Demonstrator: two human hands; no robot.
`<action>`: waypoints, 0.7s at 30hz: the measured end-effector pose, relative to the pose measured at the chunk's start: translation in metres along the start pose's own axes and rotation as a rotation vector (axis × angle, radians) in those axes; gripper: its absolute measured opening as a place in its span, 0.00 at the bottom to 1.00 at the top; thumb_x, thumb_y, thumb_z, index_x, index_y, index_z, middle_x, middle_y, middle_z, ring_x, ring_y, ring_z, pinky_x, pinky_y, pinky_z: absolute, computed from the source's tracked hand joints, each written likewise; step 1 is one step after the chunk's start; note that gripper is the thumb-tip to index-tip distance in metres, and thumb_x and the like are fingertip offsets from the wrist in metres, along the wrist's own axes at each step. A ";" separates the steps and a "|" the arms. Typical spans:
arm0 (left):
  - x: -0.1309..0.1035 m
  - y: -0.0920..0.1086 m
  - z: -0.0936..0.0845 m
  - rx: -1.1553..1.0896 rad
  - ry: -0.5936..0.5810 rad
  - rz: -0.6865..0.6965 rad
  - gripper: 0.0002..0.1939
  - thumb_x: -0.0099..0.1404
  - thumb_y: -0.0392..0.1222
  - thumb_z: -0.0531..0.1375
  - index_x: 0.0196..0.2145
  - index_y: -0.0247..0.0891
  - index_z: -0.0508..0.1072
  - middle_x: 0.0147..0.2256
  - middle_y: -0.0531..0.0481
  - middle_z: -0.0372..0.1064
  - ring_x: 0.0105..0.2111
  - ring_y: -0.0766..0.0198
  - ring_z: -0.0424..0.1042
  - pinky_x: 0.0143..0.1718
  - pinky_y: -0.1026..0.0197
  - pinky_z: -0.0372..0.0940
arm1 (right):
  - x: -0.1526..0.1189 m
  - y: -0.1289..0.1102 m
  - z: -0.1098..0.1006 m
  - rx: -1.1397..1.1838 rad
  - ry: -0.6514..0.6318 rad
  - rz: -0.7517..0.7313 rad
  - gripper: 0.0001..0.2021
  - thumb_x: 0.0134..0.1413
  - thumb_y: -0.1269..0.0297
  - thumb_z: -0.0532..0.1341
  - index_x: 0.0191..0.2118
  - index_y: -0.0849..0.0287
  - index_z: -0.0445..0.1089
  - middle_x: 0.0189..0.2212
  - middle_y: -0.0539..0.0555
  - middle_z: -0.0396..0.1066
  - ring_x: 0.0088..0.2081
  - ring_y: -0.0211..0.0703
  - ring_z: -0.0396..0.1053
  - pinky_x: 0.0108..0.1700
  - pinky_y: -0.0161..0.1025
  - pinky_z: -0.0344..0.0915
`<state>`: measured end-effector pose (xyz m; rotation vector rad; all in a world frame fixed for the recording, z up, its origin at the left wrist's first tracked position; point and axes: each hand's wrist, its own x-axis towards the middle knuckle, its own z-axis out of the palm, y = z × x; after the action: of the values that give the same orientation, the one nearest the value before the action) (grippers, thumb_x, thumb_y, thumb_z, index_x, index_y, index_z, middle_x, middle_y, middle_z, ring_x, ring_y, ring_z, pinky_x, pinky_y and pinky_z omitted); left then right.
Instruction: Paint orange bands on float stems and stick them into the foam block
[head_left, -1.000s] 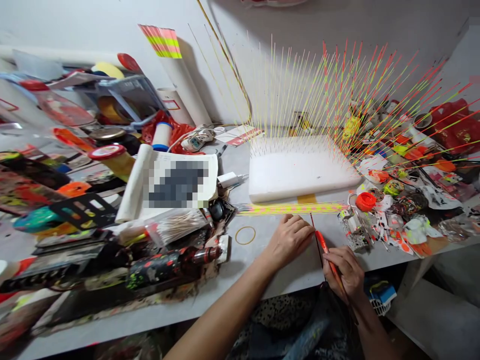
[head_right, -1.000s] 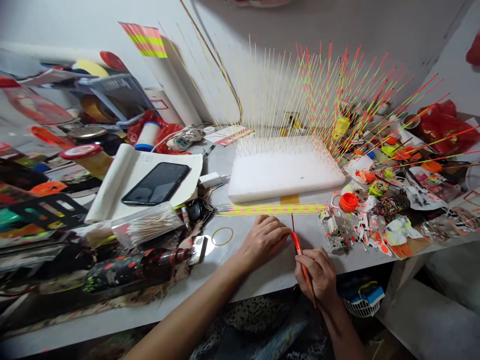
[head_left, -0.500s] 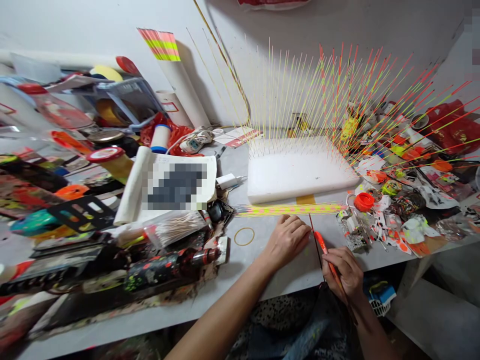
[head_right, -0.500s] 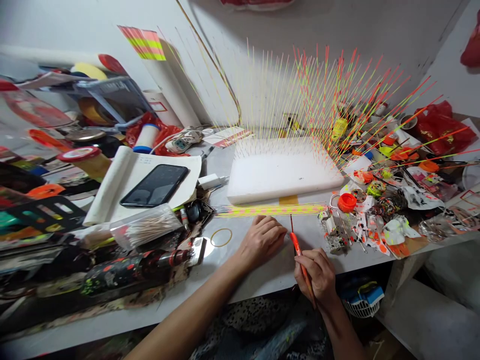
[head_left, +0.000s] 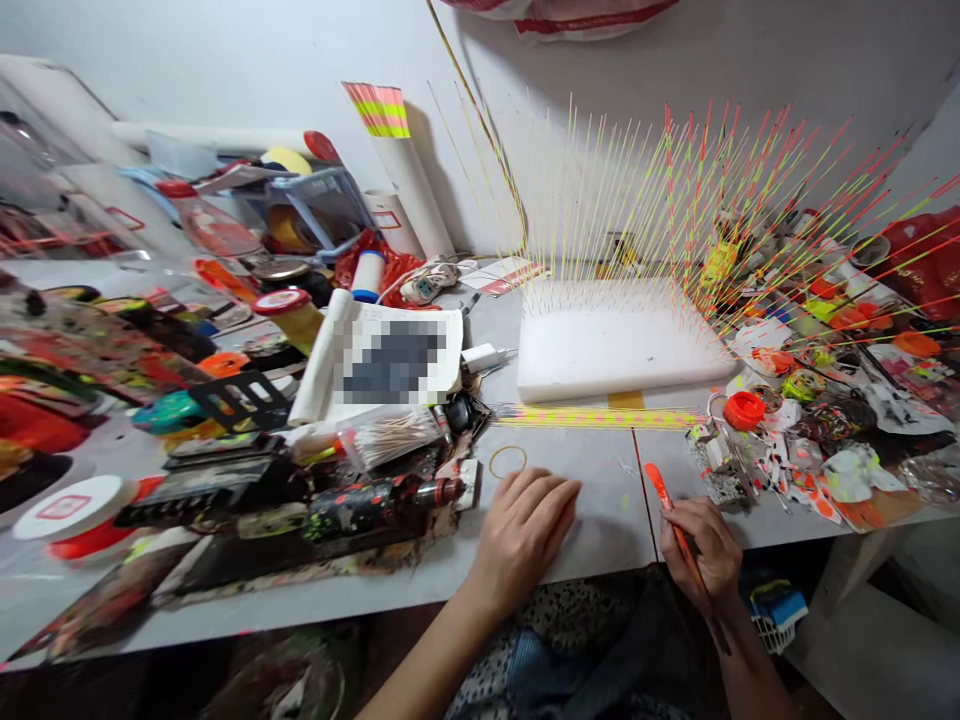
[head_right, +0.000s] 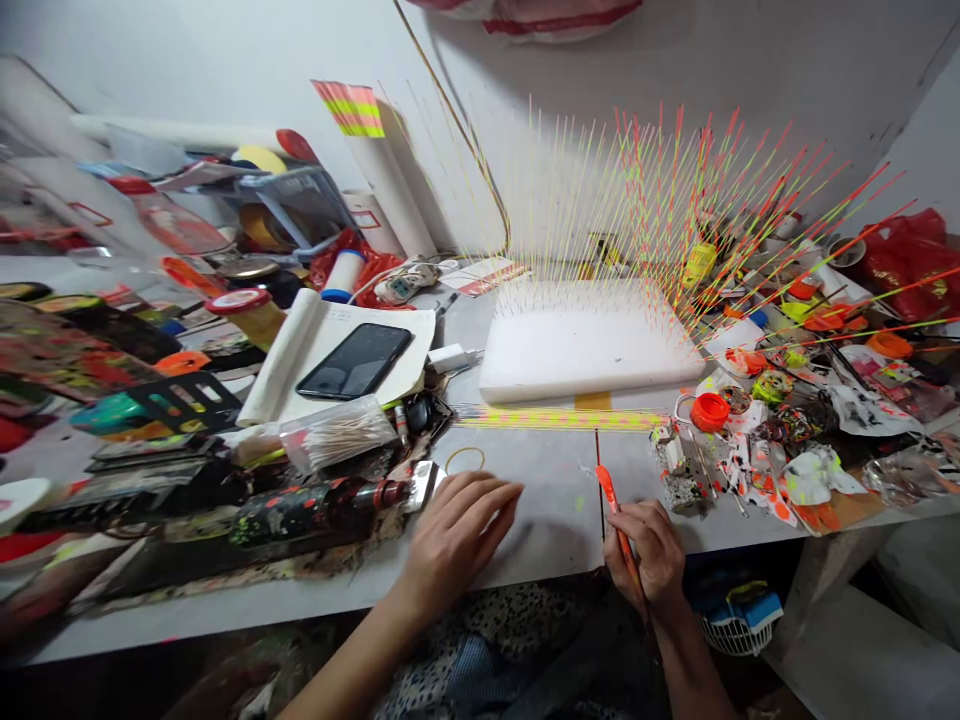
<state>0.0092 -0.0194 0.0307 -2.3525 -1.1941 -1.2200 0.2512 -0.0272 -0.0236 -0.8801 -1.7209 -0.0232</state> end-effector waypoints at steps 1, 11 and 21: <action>-0.012 0.000 -0.014 0.052 0.026 -0.041 0.09 0.67 0.31 0.60 0.44 0.39 0.73 0.34 0.50 0.76 0.37 0.63 0.73 0.42 0.59 0.66 | -0.001 0.000 -0.001 0.010 0.002 -0.001 0.12 0.58 0.79 0.62 0.44 0.57 0.72 0.34 0.54 0.74 0.35 0.41 0.73 0.37 0.40 0.74; -0.098 -0.005 -0.095 0.124 0.226 -0.940 0.12 0.65 0.49 0.60 0.34 0.41 0.79 0.30 0.52 0.78 0.25 0.67 0.72 0.26 0.66 0.66 | -0.010 0.012 -0.013 -0.022 -0.007 -0.055 0.10 0.55 0.78 0.67 0.41 0.58 0.74 0.33 0.52 0.75 0.33 0.40 0.74 0.38 0.39 0.71; -0.129 -0.028 -0.106 0.320 0.209 -0.947 0.15 0.68 0.50 0.56 0.38 0.40 0.80 0.33 0.48 0.78 0.33 0.62 0.74 0.37 0.61 0.69 | -0.012 0.016 -0.016 -0.070 0.004 -0.059 0.06 0.55 0.74 0.68 0.38 0.58 0.75 0.31 0.52 0.76 0.30 0.42 0.73 0.36 0.40 0.70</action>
<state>-0.1135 -0.1295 -0.0059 -1.3693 -2.3137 -1.3024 0.2742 -0.0286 -0.0345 -0.8797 -1.7502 -0.1253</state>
